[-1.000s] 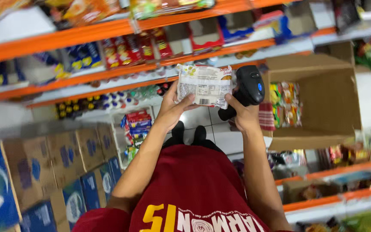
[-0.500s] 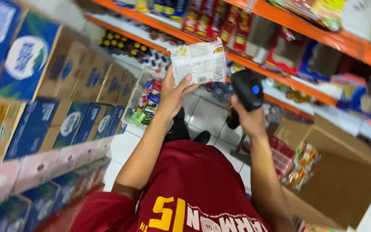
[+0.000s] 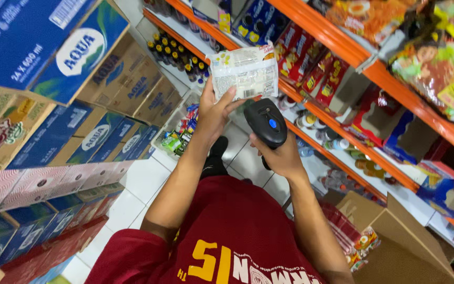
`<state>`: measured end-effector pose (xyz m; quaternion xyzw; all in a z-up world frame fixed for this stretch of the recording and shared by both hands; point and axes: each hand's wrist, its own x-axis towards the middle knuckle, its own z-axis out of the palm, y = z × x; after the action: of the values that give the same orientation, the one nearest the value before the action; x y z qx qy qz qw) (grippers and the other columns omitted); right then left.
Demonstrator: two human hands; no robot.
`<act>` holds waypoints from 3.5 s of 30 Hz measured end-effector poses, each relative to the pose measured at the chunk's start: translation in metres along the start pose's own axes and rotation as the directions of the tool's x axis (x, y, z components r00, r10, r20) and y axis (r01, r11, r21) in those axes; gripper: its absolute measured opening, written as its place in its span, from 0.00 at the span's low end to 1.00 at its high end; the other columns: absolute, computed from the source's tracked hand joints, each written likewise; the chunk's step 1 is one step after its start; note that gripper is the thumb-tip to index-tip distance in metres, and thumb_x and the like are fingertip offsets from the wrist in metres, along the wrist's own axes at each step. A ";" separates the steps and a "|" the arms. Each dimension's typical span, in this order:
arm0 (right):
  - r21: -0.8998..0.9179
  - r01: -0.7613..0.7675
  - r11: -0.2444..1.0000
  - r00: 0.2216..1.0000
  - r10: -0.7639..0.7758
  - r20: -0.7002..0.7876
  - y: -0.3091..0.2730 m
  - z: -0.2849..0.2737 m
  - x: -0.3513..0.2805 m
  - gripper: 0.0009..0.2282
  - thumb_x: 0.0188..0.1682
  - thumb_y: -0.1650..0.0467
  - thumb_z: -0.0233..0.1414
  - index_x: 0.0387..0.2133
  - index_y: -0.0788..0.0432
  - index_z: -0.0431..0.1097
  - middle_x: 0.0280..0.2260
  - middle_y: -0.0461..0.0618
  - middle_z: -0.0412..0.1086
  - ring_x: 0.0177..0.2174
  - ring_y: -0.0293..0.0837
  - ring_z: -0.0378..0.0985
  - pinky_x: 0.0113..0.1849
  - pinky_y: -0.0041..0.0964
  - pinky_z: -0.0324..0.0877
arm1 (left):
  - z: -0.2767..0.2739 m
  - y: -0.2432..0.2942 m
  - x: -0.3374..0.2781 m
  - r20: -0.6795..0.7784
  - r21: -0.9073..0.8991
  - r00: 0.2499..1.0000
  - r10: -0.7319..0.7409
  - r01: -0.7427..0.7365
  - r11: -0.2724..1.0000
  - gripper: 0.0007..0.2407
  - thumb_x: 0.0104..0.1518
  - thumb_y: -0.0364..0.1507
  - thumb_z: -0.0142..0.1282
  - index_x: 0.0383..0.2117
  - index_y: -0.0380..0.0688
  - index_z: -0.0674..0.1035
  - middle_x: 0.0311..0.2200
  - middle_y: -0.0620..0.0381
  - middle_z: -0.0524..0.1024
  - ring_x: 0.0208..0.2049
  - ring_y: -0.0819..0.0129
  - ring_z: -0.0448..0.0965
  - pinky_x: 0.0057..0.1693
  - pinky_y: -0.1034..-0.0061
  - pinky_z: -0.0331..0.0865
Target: The person uses a handheld scanner to scan the barcodes of various retail items, including green packaged sanitary products and multiple flavors of instant noodles, placing the scanned items into a white plastic basket and a cardboard box.
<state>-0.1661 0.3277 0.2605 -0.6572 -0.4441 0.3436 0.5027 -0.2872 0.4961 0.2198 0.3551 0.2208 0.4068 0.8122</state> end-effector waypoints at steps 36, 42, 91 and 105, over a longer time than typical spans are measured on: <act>0.487 0.237 0.841 0.971 -0.187 -0.149 -0.147 0.111 0.419 0.15 0.44 0.77 0.64 0.44 0.63 0.71 0.38 0.47 0.76 0.38 0.39 0.79 0.43 0.35 0.75 | -0.074 0.198 0.251 -0.030 -0.004 0.841 0.540 -0.540 0.842 0.29 0.62 0.21 0.56 0.69 0.44 0.58 0.57 0.46 0.73 0.58 0.64 0.73 0.63 0.71 0.69; 0.611 -0.050 0.790 0.998 0.066 -0.002 -0.150 0.110 0.450 0.17 0.51 0.62 0.55 0.47 0.60 0.67 0.38 0.48 0.75 0.30 0.44 0.83 0.24 0.37 0.74 | -0.077 0.221 0.320 -0.181 0.188 0.673 0.717 -0.692 0.697 0.30 0.61 0.19 0.60 0.69 0.44 0.58 0.55 0.43 0.73 0.55 0.64 0.75 0.60 0.73 0.71; -0.661 0.554 0.506 0.749 -0.650 0.129 -0.193 0.138 0.662 0.24 0.50 0.69 0.63 0.59 0.62 0.66 0.58 0.63 0.67 0.57 0.63 0.69 0.58 0.49 0.65 | -0.116 0.253 0.384 -0.360 0.080 0.880 0.309 -0.301 0.950 0.23 0.63 0.39 0.54 0.60 0.36 0.71 0.58 0.51 0.77 0.61 0.67 0.75 0.47 0.75 0.76; -0.820 0.403 0.406 0.793 -0.603 0.091 -0.185 0.153 0.658 0.24 0.52 0.71 0.56 0.63 0.54 0.61 0.59 0.67 0.62 0.57 0.67 0.64 0.49 0.56 0.69 | -0.120 0.252 0.394 -0.328 0.155 0.888 0.321 -0.285 0.946 0.25 0.63 0.41 0.50 0.61 0.35 0.71 0.59 0.49 0.75 0.63 0.63 0.73 0.56 0.66 0.74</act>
<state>-0.1047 1.0125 0.3961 -0.6777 -0.6684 -0.1400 0.2729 -0.2666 0.9703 0.3051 0.3487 0.3237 0.5731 0.6672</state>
